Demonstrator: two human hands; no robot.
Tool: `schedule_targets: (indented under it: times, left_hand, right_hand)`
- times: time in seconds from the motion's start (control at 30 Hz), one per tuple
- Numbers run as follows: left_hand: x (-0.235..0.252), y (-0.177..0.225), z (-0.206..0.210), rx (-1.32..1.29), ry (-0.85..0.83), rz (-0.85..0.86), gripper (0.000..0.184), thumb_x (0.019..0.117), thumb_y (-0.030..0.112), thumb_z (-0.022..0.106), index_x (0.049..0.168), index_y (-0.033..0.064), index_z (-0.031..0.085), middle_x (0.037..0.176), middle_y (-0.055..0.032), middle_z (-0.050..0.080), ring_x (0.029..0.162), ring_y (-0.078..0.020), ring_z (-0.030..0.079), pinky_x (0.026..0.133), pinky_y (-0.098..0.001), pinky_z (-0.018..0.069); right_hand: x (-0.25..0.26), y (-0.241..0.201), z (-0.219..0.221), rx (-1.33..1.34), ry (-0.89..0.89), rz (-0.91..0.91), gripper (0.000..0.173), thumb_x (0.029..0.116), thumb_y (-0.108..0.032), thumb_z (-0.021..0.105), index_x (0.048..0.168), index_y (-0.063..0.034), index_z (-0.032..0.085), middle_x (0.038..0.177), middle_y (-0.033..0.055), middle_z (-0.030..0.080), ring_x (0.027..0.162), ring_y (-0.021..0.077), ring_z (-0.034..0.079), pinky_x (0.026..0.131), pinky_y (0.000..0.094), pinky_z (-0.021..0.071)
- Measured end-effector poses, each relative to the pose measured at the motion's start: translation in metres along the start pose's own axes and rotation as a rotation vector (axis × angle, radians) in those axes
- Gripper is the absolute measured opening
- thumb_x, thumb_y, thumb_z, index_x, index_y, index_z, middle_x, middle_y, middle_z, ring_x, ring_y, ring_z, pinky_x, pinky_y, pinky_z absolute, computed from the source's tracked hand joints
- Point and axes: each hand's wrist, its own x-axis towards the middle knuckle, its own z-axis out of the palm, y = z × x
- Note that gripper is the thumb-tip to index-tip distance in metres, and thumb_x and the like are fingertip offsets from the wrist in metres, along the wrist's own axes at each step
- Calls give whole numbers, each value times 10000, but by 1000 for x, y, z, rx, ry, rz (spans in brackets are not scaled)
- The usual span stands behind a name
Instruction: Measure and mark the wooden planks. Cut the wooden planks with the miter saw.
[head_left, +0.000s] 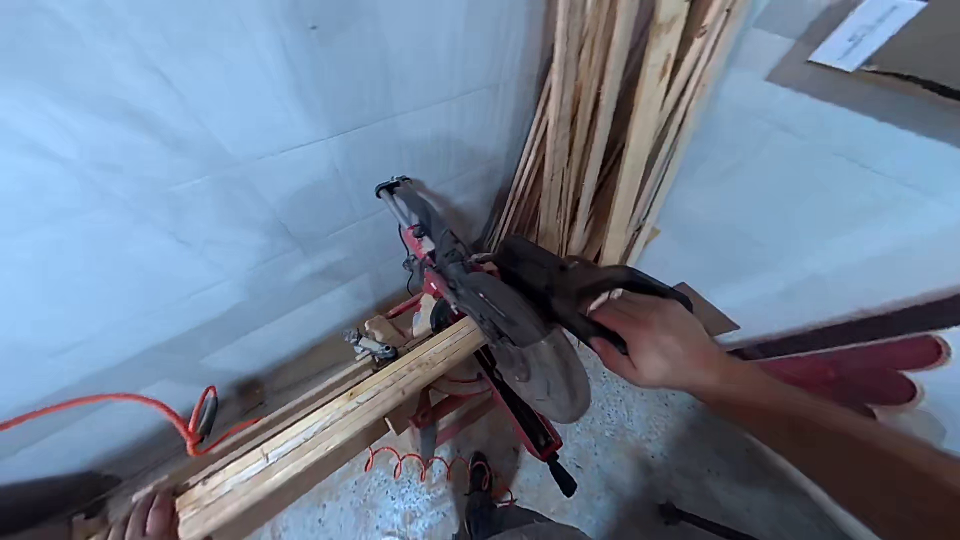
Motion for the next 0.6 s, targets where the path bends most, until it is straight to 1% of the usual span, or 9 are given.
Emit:
schedule_targets:
  times: [0.07, 0.1, 0.17, 0.23, 0.3, 0.37, 0.5, 0.6]
  left_hand:
    - [4, -21, 24, 20, 88, 57, 1160, 643, 516, 932, 1525, -9, 391, 1528, -315, 436, 1415, -519, 413, 1181, -655, 289]
    - [6, -29, 33, 38, 128, 82, 1173, 618, 533, 940, 1511, -7, 405, 1515, -304, 456, 1402, -511, 434, 1170, -648, 311]
    - [9, -36, 43, 66, 186, 114, 1196, 589, 555, 950, 1500, -6, 418, 1497, -289, 480, 1389, -498, 453, 1156, -639, 340]
    - [8, -36, 47, 90, 267, 140, 1192, 542, 542, 968, 1473, 6, 452, 1443, -267, 535, 1341, -481, 508, 1130, -633, 380]
    - [8, -31, 45, 80, 324, 161, 1188, 514, 484, 993, 1460, -3, 466, 1413, -271, 552, 1312, -487, 528, 1113, -639, 393]
    - [4, -27, 42, 62, 332, 159, 1187, 517, 446, 999, 1461, -25, 456, 1421, -286, 540, 1319, -499, 517, 1122, -642, 377]
    - [6, -28, 42, 27, 337, 158, 1179, 519, 414, 990, 1462, -46, 451, 1442, -303, 518, 1346, -506, 493, 1149, -643, 339]
    - [5, -25, 39, -13, 339, 160, 1158, 526, 375, 976, 1463, -54, 448, 1436, -315, 516, 1345, -516, 489, 1150, -651, 333]
  right_hand:
    - [-32, -8, 16, -12, 55, 14, 515, 960, -519, 377, 888, -132, 709, 895, 46, 720, 866, 253, 711, 676, 474, 590]
    - [-48, -11, 23, -13, 68, 16, 533, 964, -527, 368, 869, -122, 702, 871, 55, 718, 836, 258, 709, 651, 469, 586]
    - [-72, -15, 34, -4, 82, 5, 556, 973, -546, 358, 850, -109, 678, 845, 73, 710, 800, 264, 707, 623, 457, 579]
    - [-80, -17, 41, -2, 88, -8, 580, 982, -566, 340, 853, -105, 667, 834, 77, 704, 791, 254, 706, 621, 438, 576]
    - [-72, -14, 39, -20, 92, -30, 595, 1001, -564, 318, 865, -98, 662, 834, 84, 708, 786, 259, 703, 614, 435, 566]
    - [-56, -10, 32, -33, 72, -40, 601, 996, -554, 315, 865, -91, 675, 849, 90, 719, 799, 268, 713, 620, 453, 574]
    - [-7, 0, 17, -45, 46, -46, 609, 998, -527, 309, 877, -82, 707, 843, 94, 722, 772, 274, 706, 604, 477, 558]
    - [33, 5, 9, -50, 43, -48, 593, 1003, -512, 307, 887, -81, 698, 824, 100, 711, 772, 288, 706, 603, 496, 548]
